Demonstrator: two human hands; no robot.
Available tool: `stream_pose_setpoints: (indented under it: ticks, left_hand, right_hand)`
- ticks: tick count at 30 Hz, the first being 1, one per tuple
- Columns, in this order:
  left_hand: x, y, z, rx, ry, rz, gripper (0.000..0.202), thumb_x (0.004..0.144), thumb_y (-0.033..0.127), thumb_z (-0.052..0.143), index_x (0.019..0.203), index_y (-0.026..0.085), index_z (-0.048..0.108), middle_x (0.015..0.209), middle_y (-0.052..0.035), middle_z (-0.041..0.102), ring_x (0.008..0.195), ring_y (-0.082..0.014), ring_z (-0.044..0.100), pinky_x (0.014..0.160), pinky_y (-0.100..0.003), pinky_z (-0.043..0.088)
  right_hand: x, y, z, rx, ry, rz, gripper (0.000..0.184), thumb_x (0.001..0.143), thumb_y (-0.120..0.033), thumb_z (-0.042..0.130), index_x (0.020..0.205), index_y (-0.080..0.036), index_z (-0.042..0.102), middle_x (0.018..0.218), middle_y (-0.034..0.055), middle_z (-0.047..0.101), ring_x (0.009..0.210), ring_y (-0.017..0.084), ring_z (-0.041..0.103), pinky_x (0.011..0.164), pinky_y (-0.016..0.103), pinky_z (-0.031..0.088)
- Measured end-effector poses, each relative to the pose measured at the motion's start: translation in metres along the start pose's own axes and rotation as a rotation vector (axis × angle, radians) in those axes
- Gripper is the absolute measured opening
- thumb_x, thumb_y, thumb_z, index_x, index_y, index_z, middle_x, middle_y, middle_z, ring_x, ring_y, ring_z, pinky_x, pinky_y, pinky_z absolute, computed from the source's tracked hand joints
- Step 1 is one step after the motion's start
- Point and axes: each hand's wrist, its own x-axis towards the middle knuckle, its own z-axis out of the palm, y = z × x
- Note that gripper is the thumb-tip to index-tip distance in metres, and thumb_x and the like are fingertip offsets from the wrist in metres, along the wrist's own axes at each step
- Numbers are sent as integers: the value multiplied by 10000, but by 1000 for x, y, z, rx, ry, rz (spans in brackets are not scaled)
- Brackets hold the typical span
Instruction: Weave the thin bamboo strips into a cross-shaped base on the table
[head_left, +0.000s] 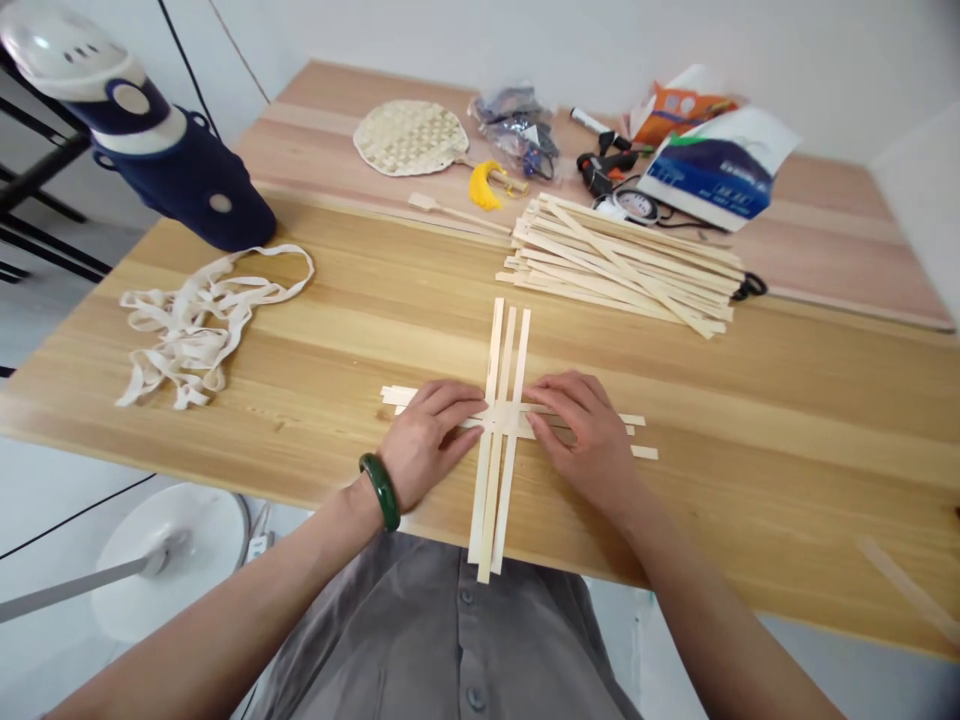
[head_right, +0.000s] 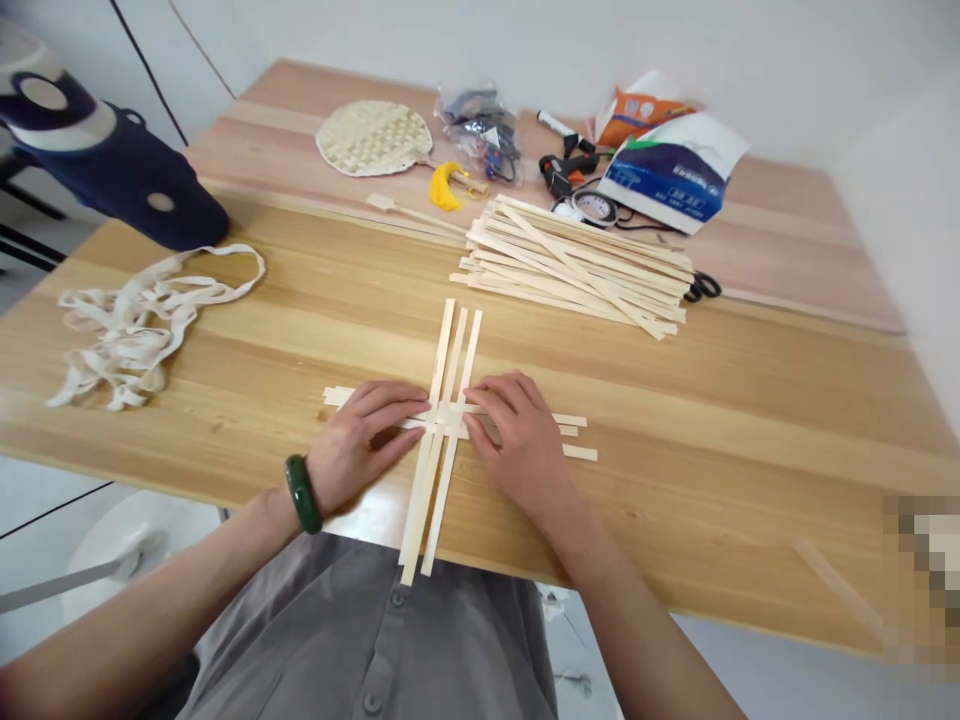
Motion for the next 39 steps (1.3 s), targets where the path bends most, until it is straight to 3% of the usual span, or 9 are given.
stream_pose_setpoints:
  ticks: [3,5,8,12,17,22,27,32,39]
  left_hand:
    - [1,0,-1,6,-14,1,193,895,164,648,1087,166,665,1132,-78,685,1089,-212,595,948,-395,538]
    - [2,0,-2,4,-19,-4,196,897,161,642,1092,165,663,1135,-81,681,1093,-208,593,954,-388,534]
    - [3,2,-3,-3,-42,-12,193,905,191,636,1095,172,662,1149,-84,672,1102,-213,588,958,-394,531]
    - [2,3,-5,4,-74,-21,224,897,256,660,1104,171,652,1169,-95,665,1121,-232,585,969,-419,530]
    - [-5,6,-14,82,-24,-20,289,928,223,610,1210,159,608,1249,-113,642,1194,-235,568,1025,-432,503]
    - [-8,3,-26,250,24,-164,249,945,201,558,1171,139,642,1215,-117,660,1137,-249,594,998,-442,523]
    - [-5,-2,-32,344,-55,-240,292,902,227,616,1166,105,638,1232,-143,637,1147,-289,580,997,-472,525]
    - [8,-6,-42,256,-189,-275,117,831,175,659,944,153,642,1071,-92,650,1018,-250,610,925,-447,540]
    - [29,-15,-51,197,-336,-279,86,773,155,642,778,196,566,951,-56,630,943,-235,601,883,-422,511]
  right_hand:
    - [10,1,0,12,-8,-58,200,938,-181,546,1077,-200,688,1069,88,703,1054,235,614,975,448,521]
    - [15,3,3,-1,-72,-134,248,952,-214,542,1163,-178,666,1185,96,695,1172,239,591,1063,455,473]
    - [18,11,14,-88,-237,-242,505,965,-411,541,1373,-113,535,1412,131,575,1385,275,442,1177,509,348]
    - [16,24,27,-185,-387,-301,770,944,-579,488,1490,-48,372,1532,180,411,1466,286,313,1197,522,307]
    - [13,29,28,-217,-387,-317,790,946,-592,473,1508,-53,338,1547,166,382,1470,272,304,1208,502,293]
    - [12,28,27,-227,-377,-317,757,965,-558,465,1535,-92,286,1553,137,380,1473,256,299,1214,504,280]
    - [11,27,28,-225,-355,-317,750,973,-540,462,1534,-77,278,1553,137,377,1475,254,295,1218,514,262]
    - [11,28,27,-188,-367,-304,769,965,-530,488,1549,-95,242,1557,131,372,1474,252,299,1220,520,252]
    - [11,28,28,-173,-373,-282,793,951,-541,512,1556,-113,228,1564,125,361,1479,253,286,1217,528,259]
